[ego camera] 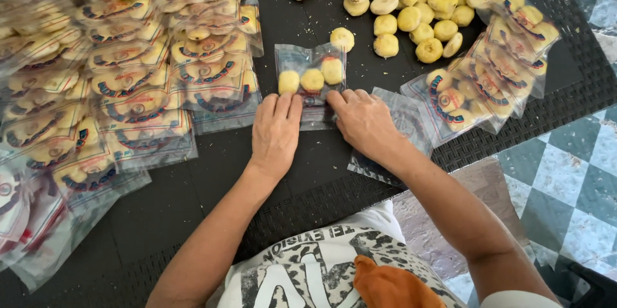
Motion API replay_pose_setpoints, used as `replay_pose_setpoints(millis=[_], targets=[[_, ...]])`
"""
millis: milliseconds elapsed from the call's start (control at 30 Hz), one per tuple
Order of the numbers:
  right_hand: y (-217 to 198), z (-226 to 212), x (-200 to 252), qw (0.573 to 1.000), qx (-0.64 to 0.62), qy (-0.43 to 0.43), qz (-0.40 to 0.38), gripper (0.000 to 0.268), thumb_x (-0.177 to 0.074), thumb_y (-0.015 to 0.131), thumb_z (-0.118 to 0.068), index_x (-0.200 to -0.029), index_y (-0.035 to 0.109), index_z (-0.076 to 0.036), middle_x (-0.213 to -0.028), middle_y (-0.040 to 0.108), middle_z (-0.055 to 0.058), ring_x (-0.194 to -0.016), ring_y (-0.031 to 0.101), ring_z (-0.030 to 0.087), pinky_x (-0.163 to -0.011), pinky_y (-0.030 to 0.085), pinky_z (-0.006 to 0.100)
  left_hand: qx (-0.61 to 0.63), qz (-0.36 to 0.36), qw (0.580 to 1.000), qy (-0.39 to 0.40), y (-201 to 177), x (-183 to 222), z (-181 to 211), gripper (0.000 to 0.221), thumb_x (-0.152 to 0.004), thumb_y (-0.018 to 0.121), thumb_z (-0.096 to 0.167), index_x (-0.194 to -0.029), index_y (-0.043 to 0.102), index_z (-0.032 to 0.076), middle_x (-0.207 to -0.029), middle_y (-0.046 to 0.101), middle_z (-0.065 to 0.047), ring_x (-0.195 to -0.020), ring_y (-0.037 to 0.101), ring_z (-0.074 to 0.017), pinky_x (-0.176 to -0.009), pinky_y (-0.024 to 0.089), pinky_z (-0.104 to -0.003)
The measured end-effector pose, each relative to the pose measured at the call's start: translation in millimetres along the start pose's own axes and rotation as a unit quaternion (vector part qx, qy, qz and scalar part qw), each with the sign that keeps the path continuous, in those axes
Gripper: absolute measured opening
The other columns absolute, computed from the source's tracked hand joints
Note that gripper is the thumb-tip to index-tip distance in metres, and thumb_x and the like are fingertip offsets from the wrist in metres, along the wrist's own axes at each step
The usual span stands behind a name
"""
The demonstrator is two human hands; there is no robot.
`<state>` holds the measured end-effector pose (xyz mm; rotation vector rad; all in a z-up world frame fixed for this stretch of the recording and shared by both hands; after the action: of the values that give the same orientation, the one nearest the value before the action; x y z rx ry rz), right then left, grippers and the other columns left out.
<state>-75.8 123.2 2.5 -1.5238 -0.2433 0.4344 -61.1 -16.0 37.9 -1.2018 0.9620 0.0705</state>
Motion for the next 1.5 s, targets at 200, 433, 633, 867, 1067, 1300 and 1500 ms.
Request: replay_pose_setpoints(millis=[200,433,633,867,1067,1300,1500], targets=[[-37.2,-16.4,-13.4,0.999,0.036,0.016,-0.027,0.065,-0.083,0.058,-0.017,-0.145,0.041,-0.020,-0.072,0.063,0.005,-0.064,0.068,0.026,-0.056,0.056,0.038,-0.063,-0.003,0.998,-0.005,-14.0,-12.9,5.9,0.025,-0.099,0.048,0.005,-0.121,0.061,0.005,-0.112,0.056,-0.014,-0.101,0.050,-0.0305,-0.079,0.042,-0.038],[-14.2,-0.8,-33.4,0.971,-0.024,0.081,-0.225,0.075,-0.088,0.057,-0.024,-0.155,0.024,-0.027,-0.077,0.069,0.018,-0.072,0.070,0.040,-0.058,0.056,0.048,-0.085,-0.025,0.995,-0.037,-3.6,-12.4,3.0,0.034,-0.100,0.040,0.004,-0.130,0.055,0.003,-0.122,0.057,-0.015,-0.110,0.048,-0.0322,-0.088,0.039,-0.042],[-50.7,15.8,-41.0,0.927,-0.278,0.104,-0.229,0.069,-0.082,0.052,-0.014,-0.149,0.036,-0.022,-0.091,0.066,0.037,-0.095,0.061,0.057,-0.085,0.049,0.064,-0.009,-0.106,0.994,-0.026,19.2,-13.1,16.1,0.043,-0.093,0.046,-0.001,-0.136,0.048,-0.006,-0.140,0.047,-0.027,-0.134,0.035,-0.0408,-0.106,0.030,-0.050],[-28.4,23.8,-35.1,0.994,0.068,0.038,-0.074,0.080,-0.083,0.054,-0.020,-0.157,0.024,-0.024,-0.085,0.066,0.004,-0.082,0.069,0.028,-0.066,0.056,0.040,0.041,-0.055,0.997,-0.020,12.7,-19.3,21.0,0.042,-0.093,0.045,-0.002,-0.134,0.050,-0.007,-0.138,0.047,-0.029,-0.130,0.039,-0.0438,-0.105,0.035,-0.052],[3.8,28.7,-36.0,0.991,0.097,0.051,-0.077,0.074,-0.079,0.064,-0.030,-0.147,0.034,-0.024,-0.078,0.063,-0.002,-0.071,0.068,0.021,-0.055,0.055,0.038,-0.024,-0.054,0.998,-0.026,21.5,-4.8,9.7,0.048,-0.086,0.048,0.006,-0.132,0.052,-0.005,-0.134,0.049,-0.024,-0.113,0.048,-0.0379,-0.091,0.042,-0.046],[-75.4,33.6,-47.8,0.903,-0.381,0.055,-0.190,0.062,-0.081,0.062,-0.033,-0.135,0.052,-0.006,-0.081,0.073,0.023,-0.085,0.066,0.049,-0.078,0.050,0.059,-0.019,-0.061,0.998,-0.028,6.9,-20.8,12.0,0.040,-0.092,0.043,0.000,-0.130,0.054,-0.006,-0.133,0.050,-0.025,-0.113,0.046,-0.0392,-0.093,0.037,-0.047],[-19.0,76.4,-83.4,0.997,-0.019,0.042,0.060,0.051,-0.089,0.071,-0.038,-0.133,0.060,-0.014,-0.113,0.062,0.007,-0.104,0.052,0.026,-0.091,0.043,0.042,0.093,-0.105,0.989,-0.040,18.9,-34.1,18.7,0.033,-0.096,0.058,0.015,-0.127,0.055,0.005,-0.133,0.053,-0.007,-0.110,0.048,-0.0270,-0.085,0.043,-0.042]])
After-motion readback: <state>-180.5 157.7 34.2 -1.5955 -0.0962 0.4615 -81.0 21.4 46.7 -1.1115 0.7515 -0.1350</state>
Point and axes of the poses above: each hand's wrist, its own x-axis away from the middle knuckle, its own y-axis out of the palm, z = x × y, the point moved 8 cm from there along -x, towards the middle knuckle
